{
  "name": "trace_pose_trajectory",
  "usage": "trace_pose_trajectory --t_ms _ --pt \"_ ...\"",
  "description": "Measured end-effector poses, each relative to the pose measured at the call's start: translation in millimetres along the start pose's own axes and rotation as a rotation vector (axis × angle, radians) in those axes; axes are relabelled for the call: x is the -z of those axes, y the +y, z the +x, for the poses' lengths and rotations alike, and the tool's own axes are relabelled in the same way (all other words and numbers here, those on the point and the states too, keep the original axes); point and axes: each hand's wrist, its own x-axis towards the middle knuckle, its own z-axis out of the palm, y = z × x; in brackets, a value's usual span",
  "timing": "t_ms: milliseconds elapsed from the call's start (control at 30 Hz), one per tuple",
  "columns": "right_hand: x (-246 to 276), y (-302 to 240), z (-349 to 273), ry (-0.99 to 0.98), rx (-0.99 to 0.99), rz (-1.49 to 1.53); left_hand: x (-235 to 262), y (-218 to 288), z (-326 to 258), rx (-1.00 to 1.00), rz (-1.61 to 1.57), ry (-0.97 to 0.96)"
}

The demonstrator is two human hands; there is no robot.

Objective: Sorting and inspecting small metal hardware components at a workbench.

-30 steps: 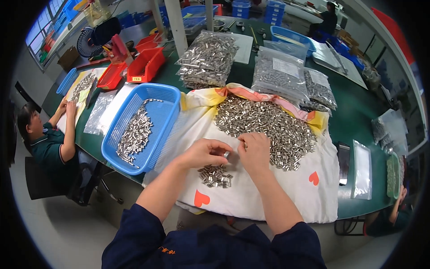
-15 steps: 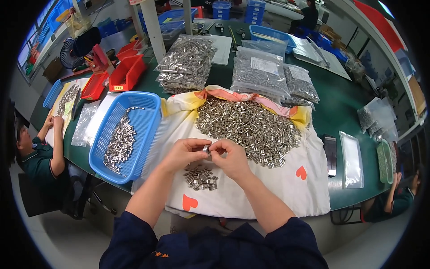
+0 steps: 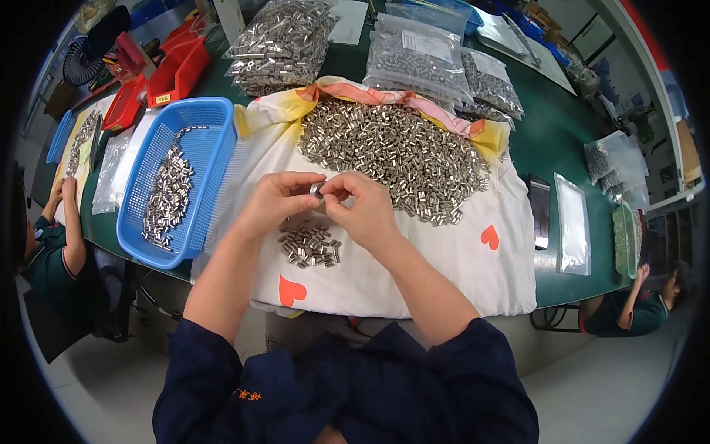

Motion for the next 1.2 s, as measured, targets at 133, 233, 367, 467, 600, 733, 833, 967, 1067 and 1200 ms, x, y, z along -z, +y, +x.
trace_pose_trajectory --t_ms 133,233,367,467,600,733,833,967,1067,1200 --pt "1 -2 -4 -0.030 0.047 -0.149 -1 -3 -2 0.013 0.091 0.007" --pt "-2 1 -6 0.035 0.148 -0.287 -5 -3 -2 0.026 0.225 0.062" --pt "-1 1 -5 0.002 -0.013 -0.046 -5 -1 -3 0.017 0.082 0.068" --pt "6 3 -4 -0.070 -0.097 0.067 -3 1 -4 0.022 0.031 0.008" --pt "12 -5 -1 -0.075 0.058 -0.130 1 0 -6 0.048 0.018 -0.041" --pt "26 5 7 0.029 -0.136 -0.011 -1 7 -8 0.146 0.050 -0.155" --pt "30 19 12 0.077 -0.075 -0.291 -2 8 -9 0.160 0.081 -0.178" --pt "27 25 11 0.025 0.116 -0.753 -1 2 -7 0.117 0.111 -0.196" --pt "18 24 8 0.023 0.122 -0.905 -1 0 -5 0.103 0.070 -0.159" --pt "13 25 5 -0.030 0.127 -0.926 -1 2 -4 0.114 0.100 -0.125"
